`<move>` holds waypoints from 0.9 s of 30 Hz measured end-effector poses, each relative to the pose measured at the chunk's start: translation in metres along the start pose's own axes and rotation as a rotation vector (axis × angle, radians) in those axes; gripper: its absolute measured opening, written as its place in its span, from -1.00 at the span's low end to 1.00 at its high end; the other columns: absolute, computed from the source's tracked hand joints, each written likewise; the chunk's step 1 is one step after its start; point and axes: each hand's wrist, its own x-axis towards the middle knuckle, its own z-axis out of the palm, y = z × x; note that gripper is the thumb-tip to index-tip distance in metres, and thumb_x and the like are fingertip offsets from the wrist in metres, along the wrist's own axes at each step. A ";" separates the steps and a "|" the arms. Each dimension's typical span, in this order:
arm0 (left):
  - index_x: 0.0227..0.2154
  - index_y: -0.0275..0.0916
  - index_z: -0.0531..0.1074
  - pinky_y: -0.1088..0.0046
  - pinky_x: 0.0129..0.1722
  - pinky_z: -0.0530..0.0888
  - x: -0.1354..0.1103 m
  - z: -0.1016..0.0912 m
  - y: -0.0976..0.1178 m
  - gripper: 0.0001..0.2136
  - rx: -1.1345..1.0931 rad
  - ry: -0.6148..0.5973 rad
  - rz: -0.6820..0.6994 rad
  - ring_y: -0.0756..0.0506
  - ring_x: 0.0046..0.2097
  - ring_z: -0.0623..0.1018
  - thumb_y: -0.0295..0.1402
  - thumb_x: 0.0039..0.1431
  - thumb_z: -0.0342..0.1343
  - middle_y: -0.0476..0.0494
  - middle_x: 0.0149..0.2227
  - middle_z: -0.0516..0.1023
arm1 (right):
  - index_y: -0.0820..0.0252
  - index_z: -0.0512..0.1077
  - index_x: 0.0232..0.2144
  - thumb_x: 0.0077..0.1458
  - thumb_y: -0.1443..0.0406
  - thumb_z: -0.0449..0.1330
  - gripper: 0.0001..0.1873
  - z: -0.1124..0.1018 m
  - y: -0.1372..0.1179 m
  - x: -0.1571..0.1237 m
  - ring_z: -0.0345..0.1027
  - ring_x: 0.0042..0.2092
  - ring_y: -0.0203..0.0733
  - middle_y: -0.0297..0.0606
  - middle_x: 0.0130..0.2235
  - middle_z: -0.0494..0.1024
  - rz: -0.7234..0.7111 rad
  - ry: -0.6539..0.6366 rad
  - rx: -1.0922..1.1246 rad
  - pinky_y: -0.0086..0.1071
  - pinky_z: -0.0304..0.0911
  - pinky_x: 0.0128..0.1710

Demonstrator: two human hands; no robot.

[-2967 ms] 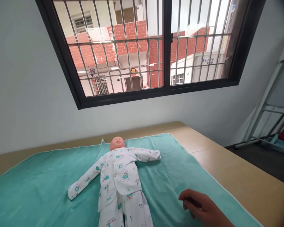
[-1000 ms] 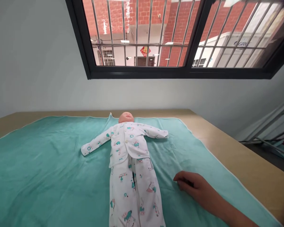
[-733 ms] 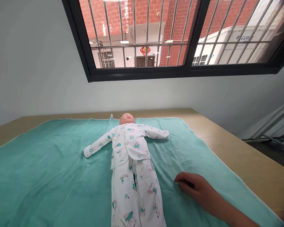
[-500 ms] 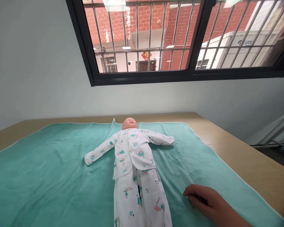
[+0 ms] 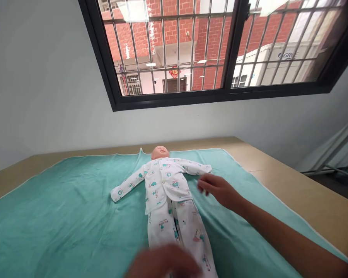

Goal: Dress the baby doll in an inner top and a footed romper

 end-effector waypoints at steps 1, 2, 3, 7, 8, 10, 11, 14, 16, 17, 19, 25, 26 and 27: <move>-0.45 0.05 0.55 0.31 -0.17 0.47 -0.001 -0.001 0.006 -0.90 0.026 0.029 -0.004 -0.16 -0.15 0.57 -0.14 -0.05 0.21 -0.04 -0.36 0.63 | 0.18 0.39 -0.47 0.14 0.12 0.09 -0.72 0.009 -0.009 0.017 0.33 -0.37 -0.24 -0.28 -0.40 0.48 -0.045 0.060 0.082 -0.37 0.25 -0.37; -0.39 0.00 0.55 0.31 -0.16 0.46 0.006 -0.002 0.009 -0.88 0.052 0.071 -0.008 -0.15 -0.18 0.56 -0.19 0.06 0.13 -0.05 -0.32 0.63 | 0.18 0.39 -0.46 0.12 0.13 0.12 -0.75 0.018 -0.018 0.035 0.34 -0.36 -0.25 -0.28 -0.40 0.49 -0.068 0.115 0.161 -0.37 0.26 -0.36; -0.39 -0.06 0.54 0.31 -0.15 0.46 0.021 -0.005 0.010 -0.88 0.087 0.172 -0.007 -0.12 -0.22 0.56 -0.24 0.09 0.11 -0.06 -0.31 0.62 | 0.18 0.40 -0.46 0.08 0.13 0.15 -0.77 0.026 -0.027 0.052 0.35 -0.38 -0.26 -0.30 -0.42 0.49 -0.080 0.163 0.230 -0.39 0.26 -0.38; -0.34 -0.22 0.51 0.34 -0.18 0.48 0.112 -0.015 -0.017 -0.85 -0.080 0.489 -0.020 -0.12 -0.17 0.54 -0.37 0.01 0.11 -0.12 -0.27 0.58 | 0.18 0.42 -0.39 0.02 0.14 0.17 -0.78 0.051 -0.053 0.117 0.40 -0.33 -0.28 -0.28 -0.32 0.53 -0.115 0.224 0.472 -0.44 0.27 -0.39; -0.35 -0.24 0.50 0.36 -0.18 0.48 0.132 -0.016 -0.028 -0.85 -0.165 0.536 -0.048 -0.10 -0.15 0.53 -0.40 -0.02 0.11 -0.12 -0.26 0.57 | 0.18 0.42 -0.39 0.01 0.14 0.17 -0.78 0.055 -0.055 0.132 0.41 -0.34 -0.30 -0.28 -0.31 0.53 -0.106 0.235 0.508 -0.46 0.26 -0.40; -0.36 -0.26 0.47 0.41 -0.21 0.47 0.161 -0.015 -0.054 -0.84 -0.344 0.579 -0.152 -0.06 -0.18 0.53 -0.45 -0.07 0.09 -0.11 -0.26 0.55 | 0.18 0.39 -0.37 0.02 0.15 0.12 -0.79 0.065 -0.053 0.158 0.39 -0.39 -0.33 -0.30 -0.33 0.52 -0.082 0.271 0.479 -0.48 0.24 -0.44; -0.37 -0.27 0.45 0.44 -0.23 0.47 0.170 -0.014 -0.066 -0.84 -0.401 0.579 -0.207 -0.04 -0.22 0.53 -0.47 -0.09 0.09 -0.11 -0.29 0.54 | 0.18 0.39 -0.38 0.03 0.16 0.10 -0.79 0.070 -0.048 0.169 0.38 -0.42 -0.34 -0.31 -0.35 0.52 -0.069 0.287 0.424 -0.49 0.22 -0.46; -0.41 -0.29 0.42 0.46 -0.28 0.44 0.183 -0.007 -0.096 -0.85 -0.434 0.554 -0.297 0.00 -0.33 0.51 -0.51 -0.12 0.08 -0.10 -0.38 0.51 | 0.19 0.37 -0.49 0.00 0.22 0.07 -0.84 0.086 -0.025 0.188 0.31 -0.48 -0.35 -0.35 -0.44 0.49 -0.040 0.293 0.232 -0.48 0.16 -0.48; -0.41 -0.30 0.43 0.46 -0.26 0.44 0.184 -0.006 -0.108 -0.86 -0.408 0.547 -0.292 0.01 -0.35 0.50 -0.52 -0.12 0.07 -0.10 -0.38 0.51 | 0.19 0.33 -0.59 -0.04 0.26 0.08 -0.84 0.092 -0.008 0.192 0.25 -0.50 -0.33 -0.38 -0.52 0.44 -0.019 0.280 0.159 -0.46 0.11 -0.49; -0.41 -0.30 0.43 0.46 -0.25 0.44 0.184 -0.006 -0.111 -0.86 -0.390 0.545 -0.282 0.02 -0.36 0.50 -0.52 -0.11 0.08 -0.09 -0.38 0.51 | 0.19 0.31 -0.63 -0.05 0.27 0.08 -0.83 0.093 -0.001 0.193 0.23 -0.50 -0.33 -0.39 -0.55 0.40 -0.010 0.282 0.125 -0.46 0.09 -0.49; -0.40 -0.29 0.45 0.46 -0.25 0.43 0.182 -0.007 -0.114 -0.86 -0.346 0.528 -0.256 0.01 -0.37 0.48 -0.50 -0.10 0.09 -0.08 -0.39 0.51 | 0.17 0.27 -0.65 -0.05 0.28 0.07 -0.81 0.093 0.008 0.193 0.19 -0.49 -0.31 -0.41 -0.58 0.36 -0.001 0.300 0.063 -0.45 0.07 -0.48; -0.44 -0.27 0.47 0.43 -0.27 0.41 0.177 -0.004 -0.113 -0.87 -0.211 0.478 -0.198 -0.02 -0.37 0.46 -0.51 -0.07 0.05 -0.07 -0.43 0.52 | 0.16 0.29 -0.61 -0.03 0.25 0.06 -0.82 0.092 0.008 0.196 0.20 -0.42 -0.27 -0.39 -0.51 0.39 -0.036 0.313 -0.074 -0.42 0.07 -0.41; -0.44 -0.27 0.47 0.42 -0.27 0.41 0.177 -0.003 -0.111 -0.87 -0.193 0.465 -0.189 -0.03 -0.35 0.47 -0.52 -0.08 0.05 -0.08 -0.42 0.53 | 0.16 0.31 -0.60 -0.04 0.25 0.08 -0.84 0.092 0.006 0.196 0.22 -0.41 -0.26 -0.38 -0.50 0.41 -0.049 0.303 -0.089 -0.42 0.08 -0.40; -0.44 -0.27 0.48 0.41 -0.27 0.42 0.177 -0.004 -0.108 -0.87 -0.174 0.447 -0.181 -0.05 -0.34 0.48 -0.52 -0.08 0.07 -0.10 -0.41 0.54 | 0.15 0.33 -0.58 -0.05 0.24 0.10 -0.85 0.093 0.003 0.196 0.23 -0.39 -0.26 -0.37 -0.49 0.43 -0.060 0.291 -0.100 -0.42 0.09 -0.39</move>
